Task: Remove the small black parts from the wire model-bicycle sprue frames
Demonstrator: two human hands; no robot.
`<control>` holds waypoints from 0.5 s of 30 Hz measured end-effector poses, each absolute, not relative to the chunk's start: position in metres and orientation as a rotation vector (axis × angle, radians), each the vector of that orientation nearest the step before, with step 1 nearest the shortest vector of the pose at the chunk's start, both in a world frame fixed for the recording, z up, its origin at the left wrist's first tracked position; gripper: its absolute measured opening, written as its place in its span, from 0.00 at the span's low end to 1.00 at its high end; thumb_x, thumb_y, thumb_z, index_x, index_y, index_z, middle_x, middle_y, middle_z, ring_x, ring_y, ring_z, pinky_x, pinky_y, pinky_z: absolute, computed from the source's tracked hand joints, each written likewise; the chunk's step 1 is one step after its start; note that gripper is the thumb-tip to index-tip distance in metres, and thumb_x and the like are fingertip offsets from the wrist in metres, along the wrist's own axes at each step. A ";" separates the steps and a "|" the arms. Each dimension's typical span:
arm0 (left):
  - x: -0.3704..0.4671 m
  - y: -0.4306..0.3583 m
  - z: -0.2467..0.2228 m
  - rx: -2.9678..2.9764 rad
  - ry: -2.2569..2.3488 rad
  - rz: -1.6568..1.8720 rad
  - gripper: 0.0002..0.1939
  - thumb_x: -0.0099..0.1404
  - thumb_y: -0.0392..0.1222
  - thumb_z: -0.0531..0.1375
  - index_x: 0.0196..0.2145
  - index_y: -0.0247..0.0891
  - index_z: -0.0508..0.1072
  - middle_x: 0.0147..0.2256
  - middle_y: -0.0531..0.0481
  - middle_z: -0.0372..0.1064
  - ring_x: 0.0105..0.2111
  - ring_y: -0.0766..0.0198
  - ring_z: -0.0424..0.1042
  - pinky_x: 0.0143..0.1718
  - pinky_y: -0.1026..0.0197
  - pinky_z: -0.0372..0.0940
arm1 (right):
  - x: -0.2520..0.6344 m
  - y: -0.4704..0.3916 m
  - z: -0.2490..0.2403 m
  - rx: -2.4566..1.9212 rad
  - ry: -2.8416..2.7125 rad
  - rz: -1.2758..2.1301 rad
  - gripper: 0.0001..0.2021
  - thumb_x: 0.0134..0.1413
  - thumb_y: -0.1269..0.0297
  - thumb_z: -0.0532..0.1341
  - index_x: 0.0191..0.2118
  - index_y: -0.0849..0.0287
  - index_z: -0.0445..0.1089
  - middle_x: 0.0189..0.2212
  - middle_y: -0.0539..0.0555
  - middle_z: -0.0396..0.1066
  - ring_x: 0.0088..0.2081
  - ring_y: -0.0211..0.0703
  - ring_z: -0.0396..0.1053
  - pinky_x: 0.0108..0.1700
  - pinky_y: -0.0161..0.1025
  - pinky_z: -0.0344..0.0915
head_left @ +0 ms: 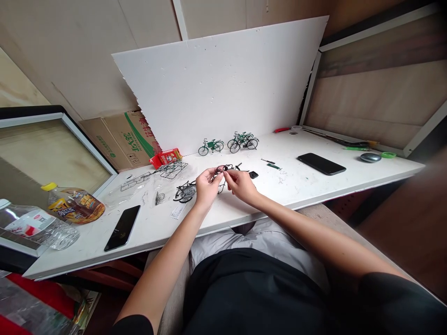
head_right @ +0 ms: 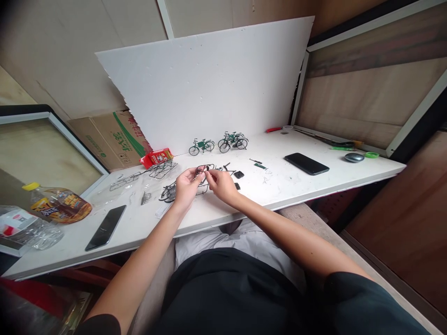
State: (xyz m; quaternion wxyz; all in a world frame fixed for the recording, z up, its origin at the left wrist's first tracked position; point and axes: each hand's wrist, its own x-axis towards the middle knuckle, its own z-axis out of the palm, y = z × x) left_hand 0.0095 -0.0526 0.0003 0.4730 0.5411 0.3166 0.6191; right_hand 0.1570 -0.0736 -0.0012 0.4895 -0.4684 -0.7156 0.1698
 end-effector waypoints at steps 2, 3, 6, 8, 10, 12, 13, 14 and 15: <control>0.010 -0.053 0.000 1.329 0.748 1.498 0.15 0.59 0.39 0.74 0.43 0.36 0.80 0.49 0.40 0.81 0.52 0.55 0.79 0.63 0.50 0.67 | 0.157 -0.074 -0.001 -1.141 -1.733 0.405 0.23 0.74 0.51 0.53 0.25 0.56 0.63 0.19 0.51 0.70 0.21 0.39 0.65 0.28 0.37 0.58; 0.010 -0.053 0.000 1.330 0.739 1.484 0.15 0.59 0.40 0.73 0.43 0.36 0.79 0.49 0.40 0.81 0.52 0.55 0.79 0.62 0.51 0.67 | 0.157 -0.074 -0.001 -1.139 -1.734 0.408 0.23 0.73 0.52 0.53 0.25 0.56 0.63 0.19 0.51 0.70 0.21 0.39 0.65 0.28 0.37 0.57; 0.010 -0.053 -0.001 1.334 0.731 1.451 0.16 0.60 0.41 0.73 0.43 0.37 0.77 0.48 0.40 0.81 0.52 0.55 0.79 0.62 0.51 0.68 | 0.158 -0.074 -0.002 -1.128 -1.740 0.421 0.23 0.74 0.53 0.53 0.25 0.55 0.62 0.19 0.51 0.70 0.22 0.39 0.65 0.29 0.37 0.57; 0.009 -0.053 0.000 1.338 0.731 1.455 0.16 0.59 0.41 0.74 0.43 0.37 0.77 0.48 0.39 0.81 0.52 0.55 0.79 0.62 0.51 0.68 | 0.158 -0.073 -0.003 -1.121 -1.739 0.428 0.22 0.74 0.53 0.53 0.26 0.55 0.62 0.20 0.50 0.70 0.22 0.39 0.66 0.29 0.37 0.57; 0.009 -0.054 0.001 1.336 0.735 1.469 0.16 0.59 0.41 0.74 0.43 0.36 0.77 0.47 0.40 0.81 0.51 0.55 0.79 0.61 0.51 0.69 | 0.158 -0.073 -0.003 -1.118 -1.737 0.436 0.22 0.74 0.53 0.52 0.27 0.55 0.63 0.20 0.50 0.71 0.22 0.39 0.66 0.29 0.36 0.57; 0.008 -0.054 0.002 1.328 0.740 1.484 0.17 0.58 0.41 0.74 0.42 0.35 0.77 0.46 0.40 0.81 0.50 0.55 0.80 0.60 0.51 0.70 | 0.157 -0.073 -0.003 -1.126 -1.738 0.439 0.22 0.74 0.53 0.52 0.27 0.55 0.63 0.20 0.50 0.71 0.22 0.39 0.67 0.29 0.36 0.57; 0.008 -0.055 0.002 1.324 0.740 1.489 0.17 0.58 0.41 0.75 0.43 0.35 0.77 0.46 0.40 0.81 0.49 0.55 0.80 0.60 0.51 0.70 | 0.157 -0.074 -0.002 -1.136 -1.741 0.437 0.22 0.74 0.53 0.53 0.27 0.56 0.64 0.20 0.50 0.71 0.22 0.39 0.67 0.29 0.36 0.57; 0.008 -0.055 0.002 1.320 0.739 1.491 0.18 0.57 0.42 0.75 0.43 0.35 0.77 0.46 0.40 0.81 0.49 0.55 0.80 0.59 0.50 0.71 | 0.157 -0.074 -0.002 -1.149 -1.747 0.433 0.23 0.74 0.53 0.53 0.26 0.56 0.64 0.20 0.50 0.72 0.22 0.39 0.67 0.29 0.36 0.56; 0.008 -0.055 0.002 1.319 0.738 1.492 0.19 0.57 0.42 0.75 0.43 0.35 0.77 0.46 0.39 0.82 0.48 0.55 0.81 0.59 0.50 0.71 | 0.157 -0.074 -0.001 -1.166 -1.754 0.426 0.24 0.74 0.53 0.53 0.25 0.56 0.64 0.19 0.51 0.72 0.22 0.39 0.67 0.29 0.37 0.56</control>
